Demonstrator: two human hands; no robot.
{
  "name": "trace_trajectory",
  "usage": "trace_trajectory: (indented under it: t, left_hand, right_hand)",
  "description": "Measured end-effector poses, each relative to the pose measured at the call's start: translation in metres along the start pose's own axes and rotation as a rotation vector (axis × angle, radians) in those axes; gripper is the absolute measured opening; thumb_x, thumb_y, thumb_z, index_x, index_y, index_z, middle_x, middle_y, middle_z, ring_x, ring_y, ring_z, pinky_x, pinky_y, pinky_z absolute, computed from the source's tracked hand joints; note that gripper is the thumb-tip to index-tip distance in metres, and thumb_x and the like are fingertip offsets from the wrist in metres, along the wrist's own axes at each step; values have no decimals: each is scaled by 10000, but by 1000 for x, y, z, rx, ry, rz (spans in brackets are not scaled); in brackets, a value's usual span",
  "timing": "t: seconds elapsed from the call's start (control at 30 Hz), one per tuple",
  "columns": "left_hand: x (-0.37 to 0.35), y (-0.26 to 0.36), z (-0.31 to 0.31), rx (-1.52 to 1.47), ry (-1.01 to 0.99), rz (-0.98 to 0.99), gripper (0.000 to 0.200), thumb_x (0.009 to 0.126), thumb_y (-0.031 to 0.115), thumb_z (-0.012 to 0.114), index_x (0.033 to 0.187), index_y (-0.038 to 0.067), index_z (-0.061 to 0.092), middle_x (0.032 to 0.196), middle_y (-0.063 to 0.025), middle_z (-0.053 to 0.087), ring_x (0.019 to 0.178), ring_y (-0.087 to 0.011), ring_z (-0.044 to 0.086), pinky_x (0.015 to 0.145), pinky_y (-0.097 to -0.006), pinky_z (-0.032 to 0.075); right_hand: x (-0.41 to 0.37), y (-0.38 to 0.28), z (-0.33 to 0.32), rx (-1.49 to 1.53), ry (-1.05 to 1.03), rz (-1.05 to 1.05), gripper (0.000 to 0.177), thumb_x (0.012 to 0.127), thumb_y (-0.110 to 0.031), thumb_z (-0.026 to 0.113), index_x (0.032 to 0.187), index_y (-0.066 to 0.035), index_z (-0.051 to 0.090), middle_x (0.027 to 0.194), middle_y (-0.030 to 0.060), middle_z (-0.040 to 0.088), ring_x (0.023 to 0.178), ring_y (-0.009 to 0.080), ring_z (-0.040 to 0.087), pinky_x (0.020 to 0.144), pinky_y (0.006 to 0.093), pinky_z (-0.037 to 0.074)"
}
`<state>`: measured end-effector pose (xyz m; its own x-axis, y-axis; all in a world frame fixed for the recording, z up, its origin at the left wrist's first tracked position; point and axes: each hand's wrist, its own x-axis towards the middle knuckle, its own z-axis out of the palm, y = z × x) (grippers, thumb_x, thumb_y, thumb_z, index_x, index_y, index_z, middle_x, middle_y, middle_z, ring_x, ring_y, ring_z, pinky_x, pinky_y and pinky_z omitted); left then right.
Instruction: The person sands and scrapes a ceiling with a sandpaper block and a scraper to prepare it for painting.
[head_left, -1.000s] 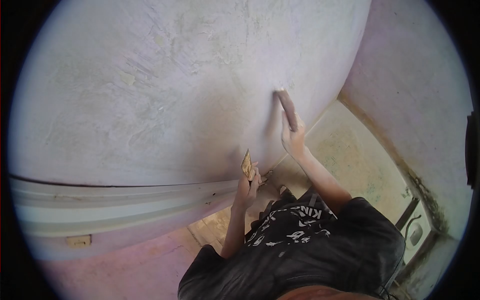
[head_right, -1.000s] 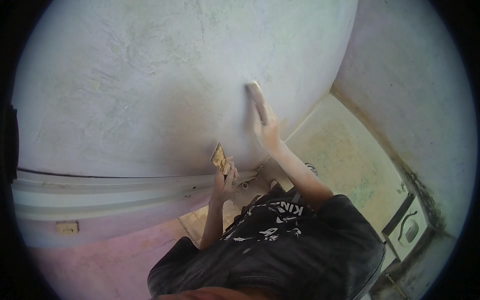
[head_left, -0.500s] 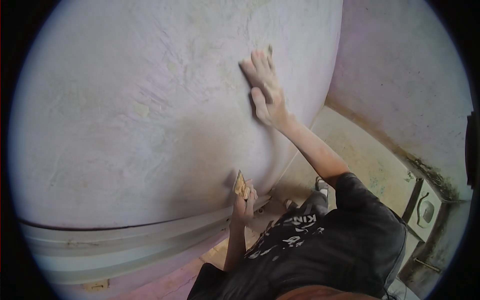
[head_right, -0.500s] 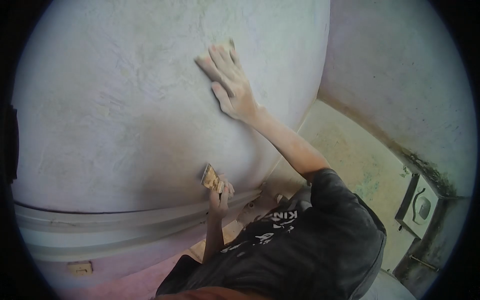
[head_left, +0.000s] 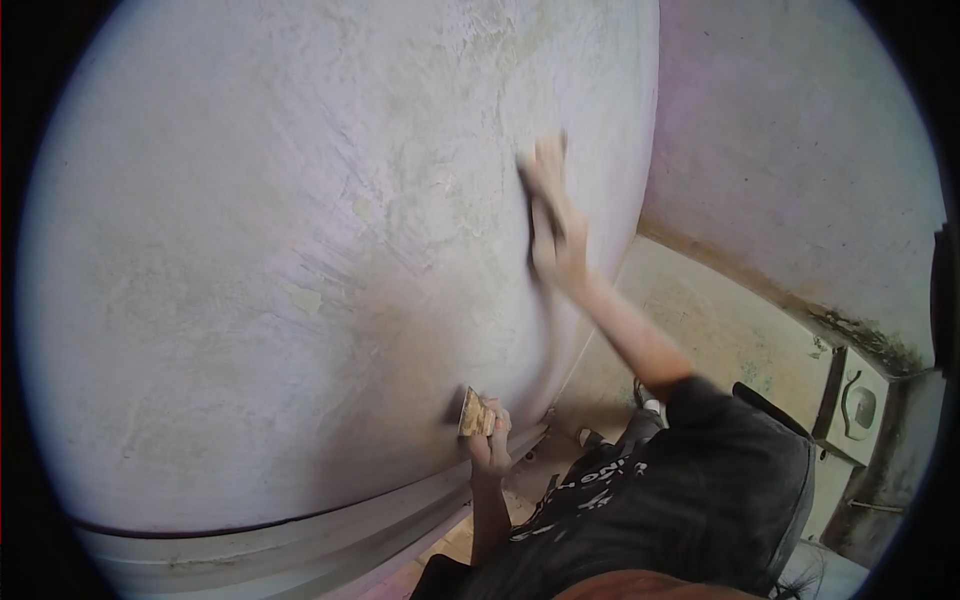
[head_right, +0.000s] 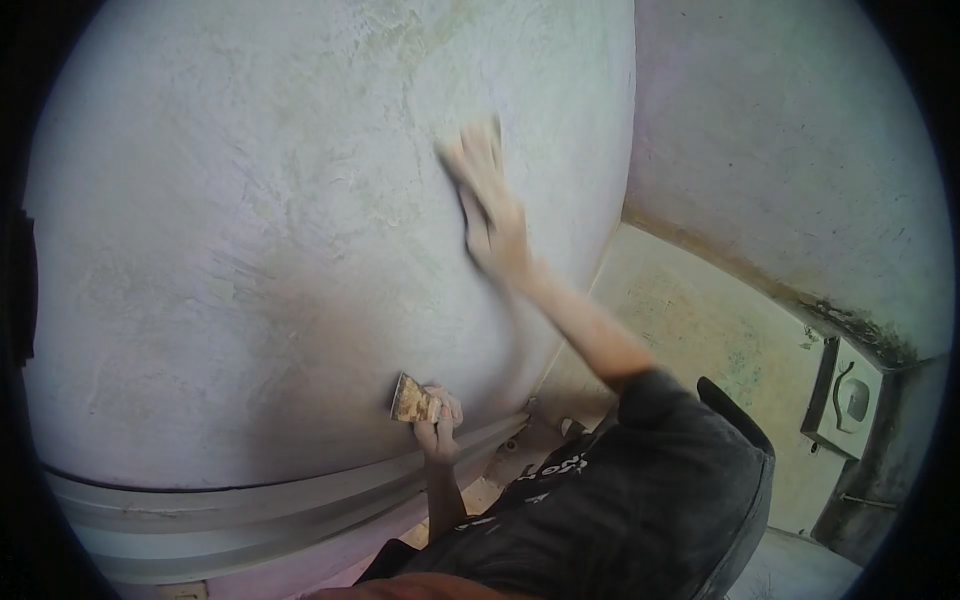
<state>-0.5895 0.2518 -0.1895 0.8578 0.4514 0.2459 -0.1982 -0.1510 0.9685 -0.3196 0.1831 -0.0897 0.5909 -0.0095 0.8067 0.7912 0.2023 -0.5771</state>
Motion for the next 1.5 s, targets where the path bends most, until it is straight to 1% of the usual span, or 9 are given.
trace_trajectory:
  t: [0.17,0.27,0.43,0.57,0.63,0.97,1.1,1.33,1.5]
  left_hand:
    - [2,2,1,-66,-25,9,113,909,61,402,941,-13,480,700,-21,407,634,-108,383,589,-257,331]
    - [3,-4,3,-57,-22,-14,91,910,61,401,909,-3,466,693,-19,397,632,-109,378,582,-259,323]
    - [0,-22,-4,42,-20,53,100,911,61,400,924,-3,476,696,-26,418,646,-117,412,726,-295,403]
    - [0,-26,-5,74,-34,52,102,912,59,406,936,-4,482,696,-28,425,638,-121,422,813,-323,408]
    - [4,-32,-9,39,-71,177,114,908,26,388,1005,-14,434,730,-37,405,577,-96,379,503,-224,330]
    - [3,-22,9,-73,43,181,127,905,12,411,1006,-35,471,723,-46,448,587,-113,412,552,-266,364]
    - [0,-26,7,-39,52,159,108,905,33,413,994,-18,445,744,-49,430,607,-114,414,543,-264,378]
    - [0,-11,13,-43,98,86,99,910,31,398,983,-10,452,763,-32,402,610,-104,399,571,-256,374]
    - [-1,-15,12,-30,93,84,117,914,39,393,1008,-11,444,770,-31,403,627,-106,405,597,-261,385]
  right_hand:
    - [-86,56,-16,-115,-209,-364,585,756,191,380,1308,34,493,1430,260,354,1362,407,277,1117,524,167]
    - [32,19,-22,-189,-69,-111,469,851,125,406,1305,37,488,1427,251,361,1359,337,321,1111,332,253]
    - [-29,3,5,-89,62,111,480,862,54,466,1337,-6,472,1451,213,346,1363,354,315,1118,404,249]
    - [-76,81,-16,-149,-439,-793,469,903,-49,459,1367,17,421,1445,208,374,1374,332,304,1139,398,197]
    - [2,80,-20,-43,-56,-168,466,909,-54,451,1363,44,409,1436,221,380,1368,340,308,1144,397,186]
    - [-152,70,-25,-141,-559,-384,512,796,40,472,1306,3,503,1376,239,424,1339,415,322,1111,595,161]
    - [22,-15,-7,35,-119,-338,460,805,23,513,1260,-25,555,1390,179,451,1320,418,358,1094,586,221]
    - [-235,90,-21,-28,-200,0,418,838,51,532,1252,-5,559,1412,188,425,1372,389,280,1118,571,174]
    - [-97,35,-3,-25,2,95,374,864,65,490,1221,5,582,1406,207,424,1346,409,323,1103,552,214]
